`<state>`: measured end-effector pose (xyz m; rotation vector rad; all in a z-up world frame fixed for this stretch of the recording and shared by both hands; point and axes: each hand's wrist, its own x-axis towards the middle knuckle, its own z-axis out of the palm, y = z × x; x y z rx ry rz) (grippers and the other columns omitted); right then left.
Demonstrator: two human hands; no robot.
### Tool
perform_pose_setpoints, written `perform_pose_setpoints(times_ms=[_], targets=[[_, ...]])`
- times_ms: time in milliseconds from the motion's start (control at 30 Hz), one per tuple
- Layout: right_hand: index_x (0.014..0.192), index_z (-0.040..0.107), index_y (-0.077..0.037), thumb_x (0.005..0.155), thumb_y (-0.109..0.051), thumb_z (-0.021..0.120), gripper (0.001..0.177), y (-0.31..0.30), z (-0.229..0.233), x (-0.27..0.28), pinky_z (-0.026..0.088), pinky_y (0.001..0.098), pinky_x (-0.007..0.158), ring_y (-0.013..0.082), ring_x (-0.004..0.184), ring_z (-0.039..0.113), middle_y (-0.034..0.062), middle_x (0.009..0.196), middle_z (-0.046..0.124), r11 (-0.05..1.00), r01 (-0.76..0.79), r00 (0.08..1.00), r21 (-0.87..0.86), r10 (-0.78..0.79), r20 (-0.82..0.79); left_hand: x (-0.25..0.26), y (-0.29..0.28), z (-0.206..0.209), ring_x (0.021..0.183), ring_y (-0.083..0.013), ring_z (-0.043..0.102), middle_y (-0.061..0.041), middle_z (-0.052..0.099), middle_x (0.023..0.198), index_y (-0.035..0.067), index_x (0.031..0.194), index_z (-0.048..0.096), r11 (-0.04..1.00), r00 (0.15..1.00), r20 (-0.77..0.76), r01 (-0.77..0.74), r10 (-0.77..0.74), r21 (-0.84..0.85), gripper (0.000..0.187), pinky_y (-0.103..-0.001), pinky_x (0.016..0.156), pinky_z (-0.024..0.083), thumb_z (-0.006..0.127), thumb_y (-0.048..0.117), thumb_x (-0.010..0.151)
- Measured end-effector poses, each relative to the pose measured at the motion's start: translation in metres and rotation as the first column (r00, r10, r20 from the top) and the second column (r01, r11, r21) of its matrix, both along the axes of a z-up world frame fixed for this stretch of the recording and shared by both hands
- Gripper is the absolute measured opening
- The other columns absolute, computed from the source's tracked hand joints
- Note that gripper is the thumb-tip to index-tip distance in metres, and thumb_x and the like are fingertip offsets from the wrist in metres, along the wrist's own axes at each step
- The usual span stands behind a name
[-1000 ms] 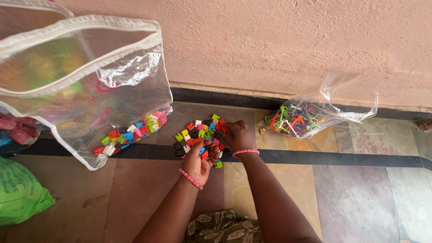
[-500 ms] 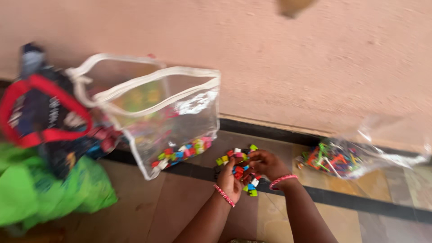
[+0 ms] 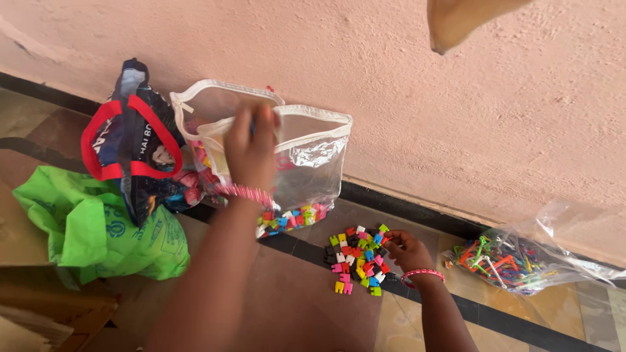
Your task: The person sits on the floor and sorts a pile of small, colorful plastic pieces by hand. They pick up handfuls of pieces and transfer them into a clear plastic bag placed nearby.
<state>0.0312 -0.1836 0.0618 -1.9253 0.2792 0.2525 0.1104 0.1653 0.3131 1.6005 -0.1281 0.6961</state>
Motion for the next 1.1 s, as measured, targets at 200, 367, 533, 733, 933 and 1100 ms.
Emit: perform_pose_setpoints(times_ms=[200,367,533,733,933,1100], targets=[[0.119,0.071,-0.007,0.09,-0.019,0.073,0.032,0.0,-0.001,-0.002,0.055,0.0297,0.065,0.0131,0.07,0.065,0.0047,0.088,0.076,0.998,-0.04,0.998,-0.055,0.043,0.054,0.022,0.03,0.041,0.092,-0.0344,0.067,-0.015,0.068,0.093,0.005,0.103,0.066,0.758,0.955,-0.295,0.176,0.022,0.628,0.026,-0.047,0.082,0.05,0.059,0.03,0.105],[0.121,0.07,-0.008,0.092,-0.019,0.07,0.031,-0.008,-0.004,0.005,0.055,0.0309,0.064,0.0131,0.071,0.066,0.0045,0.087,0.075,0.999,-0.033,0.999,-0.036,0.034,0.021,-0.036,0.006,0.006,0.124,-0.0356,0.061,-0.012,0.067,0.126,0.01,0.12,0.062,0.801,0.927,0.371,-0.258,0.048,0.541,0.017,-0.049,0.107,0.046,0.065,0.015,0.104],[0.117,0.071,-0.007,0.094,-0.013,0.061,0.026,-0.017,-0.01,-0.008,0.058,0.032,0.068,0.0151,0.077,0.069,0.0056,0.093,0.077,0.971,-0.201,0.957,0.127,0.222,-0.186,-0.102,-0.037,-0.095,0.128,-0.037,0.052,-0.013,0.054,0.134,0.013,0.131,0.057,0.711,0.988,0.15,-0.128,0.032,0.692,0.041,-0.061,0.112,0.034,0.071,0.016,0.093],[0.112,0.075,-0.007,0.093,-0.012,0.057,0.027,0.014,0.008,-0.025,0.061,0.0329,0.077,0.0118,0.089,0.072,0.0044,0.102,0.078,0.858,-0.497,0.717,0.132,0.491,-0.495,-0.13,-0.068,-0.197,0.154,-0.0387,0.001,-0.014,0.004,0.167,0.019,0.158,0.017,0.356,0.659,-0.742,0.667,0.128,0.654,0.117,-0.069,0.118,0.004,0.084,0.056,0.069],[0.114,0.076,-0.011,0.092,-0.011,0.056,0.03,0.013,-0.016,-0.02,0.059,0.0316,0.078,0.0124,0.087,0.072,-0.0005,0.104,0.078,0.829,-0.554,0.719,0.074,0.521,-0.459,-0.132,-0.092,-0.252,0.157,-0.0368,-0.004,-0.01,0.0,0.17,0.018,0.162,0.008,0.35,0.64,-0.748,0.67,0.176,0.655,0.126,-0.073,0.118,-0.002,0.08,0.067,0.071],[0.107,0.079,-0.007,0.091,-0.01,0.066,0.021,-0.012,-0.046,-0.009,0.058,0.0347,0.074,0.0181,0.083,0.071,0.0087,0.092,0.078,0.965,-0.212,0.977,-0.154,0.209,-0.035,-0.131,-0.105,-0.277,0.155,-0.0383,0.006,-0.015,0.01,0.167,0.019,0.158,0.019,0.557,0.733,-0.68,0.571,-0.014,0.604,0.116,-0.072,0.117,0.002,0.086,0.053,0.069]])
